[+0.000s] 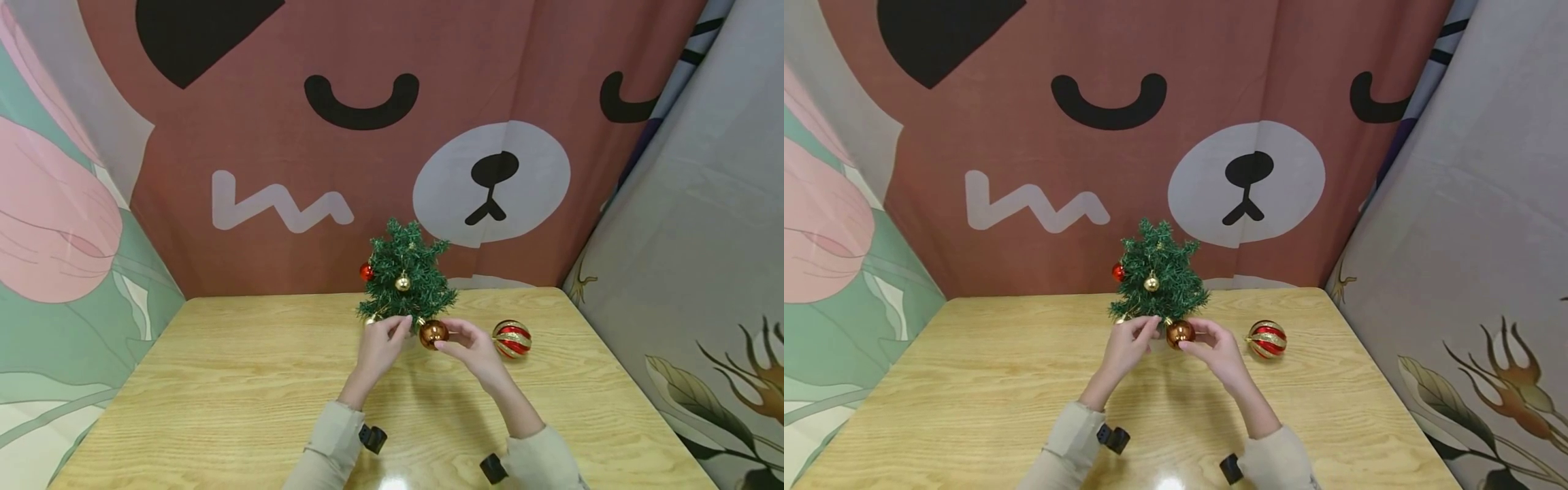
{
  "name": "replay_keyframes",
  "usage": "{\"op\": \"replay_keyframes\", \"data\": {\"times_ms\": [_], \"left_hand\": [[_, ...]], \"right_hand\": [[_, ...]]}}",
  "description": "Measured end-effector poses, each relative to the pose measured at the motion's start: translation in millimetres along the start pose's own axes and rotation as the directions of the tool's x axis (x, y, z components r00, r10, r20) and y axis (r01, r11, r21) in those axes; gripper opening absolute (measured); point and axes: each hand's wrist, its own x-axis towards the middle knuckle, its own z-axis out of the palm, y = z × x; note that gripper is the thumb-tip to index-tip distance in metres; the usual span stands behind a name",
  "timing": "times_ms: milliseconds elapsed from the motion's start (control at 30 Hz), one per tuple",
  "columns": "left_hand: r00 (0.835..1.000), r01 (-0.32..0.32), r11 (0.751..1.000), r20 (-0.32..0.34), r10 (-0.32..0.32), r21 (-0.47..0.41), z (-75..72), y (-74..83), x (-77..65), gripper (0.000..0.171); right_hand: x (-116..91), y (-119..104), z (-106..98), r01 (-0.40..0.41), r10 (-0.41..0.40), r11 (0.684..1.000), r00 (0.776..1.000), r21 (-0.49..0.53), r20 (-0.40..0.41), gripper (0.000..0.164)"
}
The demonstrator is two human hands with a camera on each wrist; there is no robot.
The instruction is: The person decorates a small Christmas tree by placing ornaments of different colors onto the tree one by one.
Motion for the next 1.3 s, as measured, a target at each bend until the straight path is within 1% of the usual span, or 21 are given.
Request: {"op": "replay_keyframes", "data": {"times_ms": [100, 200, 400, 633, 767, 900, 1100, 1200, 1300], "left_hand": [[1.000, 0.001, 1.000, -0.004, -0.001, -0.021, 0.2, 1.0, -0.1, 0.037], [1.000, -0.006, 0.999, -0.005, 0.005, -0.037, 0.4, 1.6, -0.4, 0.035], [1.000, -0.026, 1.000, -0.011, 0.026, -0.016, 1.7, 0.9, 0.0, 0.028], [0.996, -0.090, 0.996, -0.022, 0.090, 0.010, 2.4, -0.1, 1.6, 0.014], [0.993, -0.111, 0.993, -0.024, 0.112, 0.031, 2.4, 0.6, 3.4, 0.009], [0.990, -0.134, 0.991, -0.042, 0.135, 0.026, 1.7, 0.4, 4.2, 0.007], [0.985, -0.156, 0.988, -0.073, 0.154, -0.012, -1.2, 0.2, 4.8, 0.004], [0.981, -0.184, 0.983, -0.067, 0.183, -0.021, -3.0, 0.5, 5.1, 0.004], [0.973, -0.226, 0.974, -0.040, 0.227, 0.012, -4.7, 0.8, 5.4, 0.004]], "right_hand": [[1, -1, 1, -0.012, 0.012, 1.000, 1.000, 0.021, 0.013, 0.044], [1, -2, 1, -0.022, 0.021, 0.999, 0.999, 0.042, 0.026, 0.045], [3, -3, 1, -0.025, 0.022, 0.997, 0.999, 0.067, 0.043, 0.046], [4, -3, 0, -0.012, 0.006, 0.996, 0.998, 0.089, 0.066, 0.046], [3, -3, -1, 0.000, -0.008, 0.995, 0.997, 0.101, 0.077, 0.045], [3, -1, -2, -0.001, -0.007, 0.995, 0.997, 0.100, 0.074, 0.045], [2, 2, -7, -0.032, 0.029, 0.996, 0.999, 0.086, 0.033, 0.042], [1, 4, -9, -0.036, 0.034, 0.996, 0.999, 0.087, 0.023, 0.042], [0, 5, -10, -0.025, 0.023, 0.996, 0.999, 0.087, 0.026, 0.042]]}}
